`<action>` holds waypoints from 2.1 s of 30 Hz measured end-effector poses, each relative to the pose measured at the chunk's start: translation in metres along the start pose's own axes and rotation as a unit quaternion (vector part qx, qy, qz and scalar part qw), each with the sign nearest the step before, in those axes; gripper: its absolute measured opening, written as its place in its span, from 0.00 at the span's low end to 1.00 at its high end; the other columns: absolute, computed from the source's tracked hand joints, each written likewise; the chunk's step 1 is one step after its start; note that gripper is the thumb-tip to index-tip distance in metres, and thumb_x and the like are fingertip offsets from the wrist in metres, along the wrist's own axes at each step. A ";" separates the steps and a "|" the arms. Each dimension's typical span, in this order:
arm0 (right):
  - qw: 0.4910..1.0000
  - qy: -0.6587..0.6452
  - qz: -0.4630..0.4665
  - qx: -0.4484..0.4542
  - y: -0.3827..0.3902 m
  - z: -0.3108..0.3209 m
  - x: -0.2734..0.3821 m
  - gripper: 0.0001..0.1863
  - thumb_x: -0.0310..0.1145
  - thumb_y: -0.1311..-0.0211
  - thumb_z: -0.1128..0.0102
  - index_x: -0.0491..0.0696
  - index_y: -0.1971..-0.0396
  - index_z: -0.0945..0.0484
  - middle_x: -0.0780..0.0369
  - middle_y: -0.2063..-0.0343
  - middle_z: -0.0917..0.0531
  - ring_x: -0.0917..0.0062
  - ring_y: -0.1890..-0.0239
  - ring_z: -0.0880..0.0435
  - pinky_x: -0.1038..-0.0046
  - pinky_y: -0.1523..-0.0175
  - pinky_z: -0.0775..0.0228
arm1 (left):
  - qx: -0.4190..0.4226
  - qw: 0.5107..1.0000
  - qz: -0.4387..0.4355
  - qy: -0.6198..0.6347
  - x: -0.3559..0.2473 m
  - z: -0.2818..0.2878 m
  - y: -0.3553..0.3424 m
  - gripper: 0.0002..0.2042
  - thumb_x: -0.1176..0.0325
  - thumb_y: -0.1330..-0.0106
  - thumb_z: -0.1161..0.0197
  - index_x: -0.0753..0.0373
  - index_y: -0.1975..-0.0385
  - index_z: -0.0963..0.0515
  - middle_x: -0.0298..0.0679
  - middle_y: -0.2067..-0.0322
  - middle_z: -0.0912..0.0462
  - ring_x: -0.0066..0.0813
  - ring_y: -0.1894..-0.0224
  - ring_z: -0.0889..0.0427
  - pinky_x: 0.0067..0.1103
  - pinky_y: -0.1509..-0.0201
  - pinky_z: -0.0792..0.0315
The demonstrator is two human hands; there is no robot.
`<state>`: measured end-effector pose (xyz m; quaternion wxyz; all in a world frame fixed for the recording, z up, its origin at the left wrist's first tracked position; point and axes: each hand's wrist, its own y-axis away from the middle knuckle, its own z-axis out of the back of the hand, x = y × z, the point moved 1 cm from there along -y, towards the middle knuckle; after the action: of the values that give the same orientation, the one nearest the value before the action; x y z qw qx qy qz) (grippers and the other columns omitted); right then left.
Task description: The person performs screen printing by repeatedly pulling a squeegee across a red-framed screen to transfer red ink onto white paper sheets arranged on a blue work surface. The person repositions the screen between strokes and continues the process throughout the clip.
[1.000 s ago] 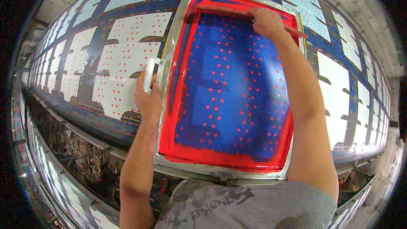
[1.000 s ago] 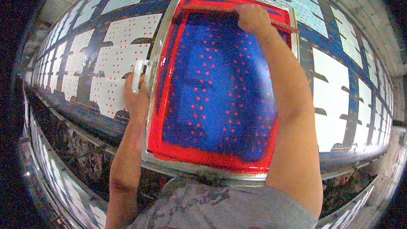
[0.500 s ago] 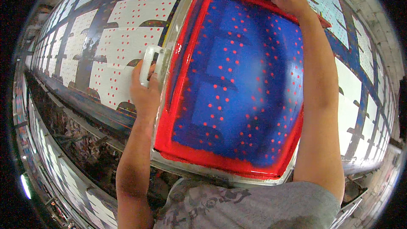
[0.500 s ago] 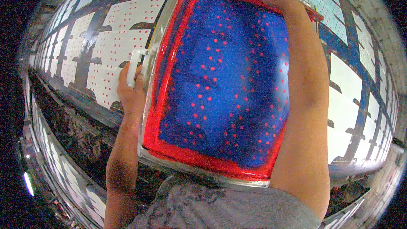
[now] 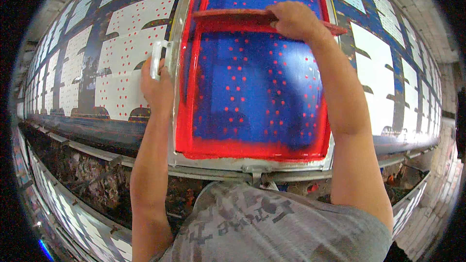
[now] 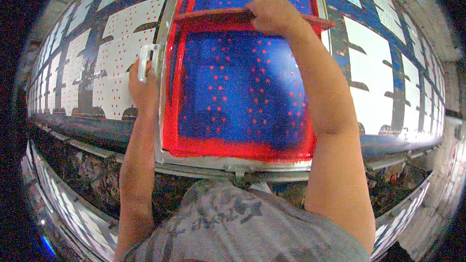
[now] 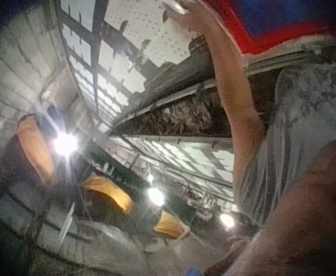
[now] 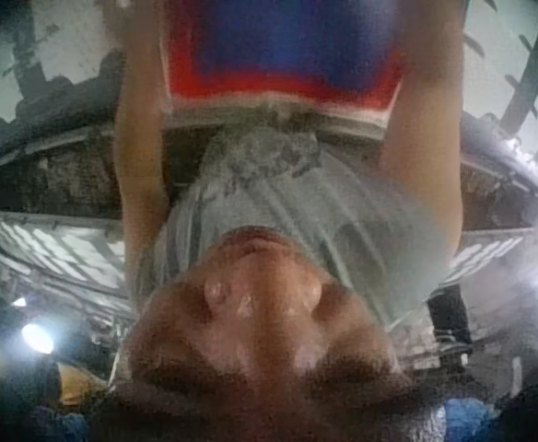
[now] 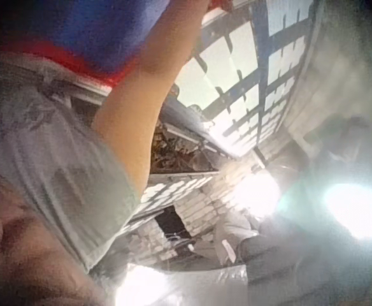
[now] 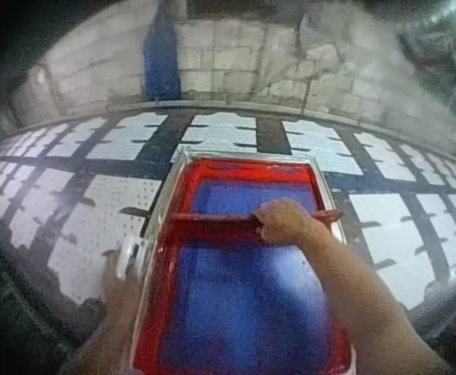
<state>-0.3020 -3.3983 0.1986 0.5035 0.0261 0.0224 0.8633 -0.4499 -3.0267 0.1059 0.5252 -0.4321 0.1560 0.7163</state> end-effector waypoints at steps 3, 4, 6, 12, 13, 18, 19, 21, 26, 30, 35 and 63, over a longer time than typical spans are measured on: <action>0.999 -0.029 -0.010 0.032 0.050 0.003 0.044 0.18 0.32 0.39 0.32 0.54 0.48 0.12 0.52 0.55 0.09 0.49 0.50 0.11 0.46 0.44 0.19 | -0.010 0.999 -0.011 0.034 0.006 -0.002 -0.001 0.24 0.79 0.29 0.35 0.67 0.33 0.24 0.48 0.46 0.11 0.41 0.41 0.12 0.35 0.33 0.24; 0.999 -0.029 -0.019 0.033 0.067 0.004 0.057 0.17 0.32 0.39 0.32 0.54 0.49 0.11 0.52 0.55 0.09 0.49 0.50 0.10 0.45 0.45 0.19 | -0.013 0.999 -0.017 0.047 0.008 -0.003 -0.002 0.24 0.79 0.30 0.35 0.67 0.33 0.23 0.48 0.46 0.11 0.42 0.42 0.12 0.35 0.33 0.24; 0.999 -0.038 -0.025 0.024 0.100 0.002 0.086 0.15 0.32 0.39 0.32 0.53 0.51 0.11 0.53 0.56 0.09 0.49 0.52 0.10 0.45 0.47 0.19 | -0.016 0.997 -0.014 0.075 0.011 -0.004 -0.002 0.23 0.78 0.30 0.35 0.68 0.34 0.23 0.48 0.46 0.11 0.42 0.42 0.12 0.36 0.34 0.23; 0.997 -0.043 -0.058 0.040 0.189 -0.012 0.162 0.15 0.29 0.42 0.34 0.55 0.54 0.11 0.56 0.59 0.09 0.53 0.54 0.09 0.48 0.50 0.17 | -0.017 0.997 -0.049 0.051 0.019 -0.007 -0.008 0.24 0.75 0.32 0.33 0.68 0.36 0.22 0.48 0.49 0.10 0.47 0.45 0.11 0.38 0.37 0.21; 0.996 -0.052 -0.057 0.037 0.204 -0.013 0.174 0.15 0.29 0.43 0.36 0.56 0.55 0.11 0.56 0.58 0.09 0.53 0.54 0.09 0.48 0.50 0.16 | -0.039 0.998 -0.055 0.013 0.019 -0.008 -0.007 0.23 0.75 0.32 0.33 0.66 0.37 0.22 0.48 0.50 0.10 0.49 0.45 0.10 0.39 0.38 0.20; 0.995 -0.084 -0.060 -0.002 0.265 -0.017 0.224 0.19 0.25 0.44 0.33 0.54 0.52 0.11 0.58 0.60 0.10 0.56 0.54 0.10 0.51 0.50 0.17 | -0.019 0.999 -0.039 0.019 0.018 -0.007 -0.007 0.21 0.75 0.31 0.34 0.65 0.37 0.21 0.48 0.49 0.10 0.49 0.45 0.10 0.40 0.39 0.20; 0.995 -0.072 -0.066 -0.007 0.273 -0.019 0.231 0.21 0.24 0.47 0.32 0.54 0.51 0.11 0.58 0.59 0.10 0.56 0.53 0.11 0.52 0.47 0.18 | -0.021 0.999 -0.043 0.013 0.016 -0.007 -0.007 0.21 0.75 0.31 0.34 0.65 0.37 0.21 0.48 0.49 0.10 0.49 0.45 0.10 0.41 0.39 0.20; 0.994 -0.083 -0.060 -0.048 0.286 -0.022 0.242 0.23 0.24 0.48 0.31 0.53 0.50 0.11 0.58 0.56 0.11 0.56 0.51 0.12 0.53 0.45 0.19 | -0.026 0.999 -0.027 0.028 0.015 -0.007 -0.007 0.21 0.73 0.30 0.35 0.65 0.37 0.21 0.49 0.48 0.10 0.50 0.45 0.11 0.41 0.39 0.20; 0.987 -0.115 -0.061 -0.092 0.309 -0.034 0.257 0.29 0.44 0.52 0.15 0.50 0.49 0.12 0.58 0.52 0.13 0.57 0.45 0.16 0.53 0.40 0.22 | -0.031 0.999 -0.024 -0.021 0.016 -0.010 -0.008 0.21 0.70 0.28 0.36 0.67 0.36 0.22 0.55 0.46 0.12 0.56 0.43 0.12 0.43 0.38 0.22; 0.981 -0.139 -0.054 -0.121 0.319 -0.041 0.256 0.31 0.54 0.50 0.16 0.49 0.51 0.13 0.56 0.50 0.16 0.56 0.43 0.19 0.52 0.40 0.24 | -0.050 0.997 -0.056 -0.032 0.026 -0.013 -0.012 0.21 0.69 0.26 0.37 0.68 0.36 0.22 0.57 0.45 0.13 0.59 0.42 0.13 0.44 0.37 0.23; 0.959 -0.225 0.032 -0.171 0.354 -0.039 0.222 0.31 0.52 0.45 0.19 0.48 0.46 0.14 0.55 0.45 0.15 0.54 0.39 0.19 0.51 0.34 0.25 | -0.087 0.993 -0.034 -0.078 0.045 -0.020 -0.023 0.21 0.63 0.28 0.34 0.66 0.38 0.19 0.58 0.46 0.12 0.60 0.43 0.13 0.44 0.35 0.23; 0.688 -0.600 -0.361 -0.191 0.393 -0.031 0.025 0.24 0.30 0.32 0.28 0.44 0.37 0.16 0.54 0.43 0.14 0.69 0.38 0.16 0.66 0.33 0.25 | -0.051 0.991 -0.014 -0.121 0.070 -0.012 -0.033 0.19 0.57 0.24 0.32 0.70 0.49 0.14 0.56 0.58 0.10 0.55 0.53 0.11 0.43 0.44 0.23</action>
<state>-0.6575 -3.5707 0.1938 0.6763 0.4320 -0.4424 0.4004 -0.4205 -2.9781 0.0520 0.5273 -0.3707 0.0487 0.7630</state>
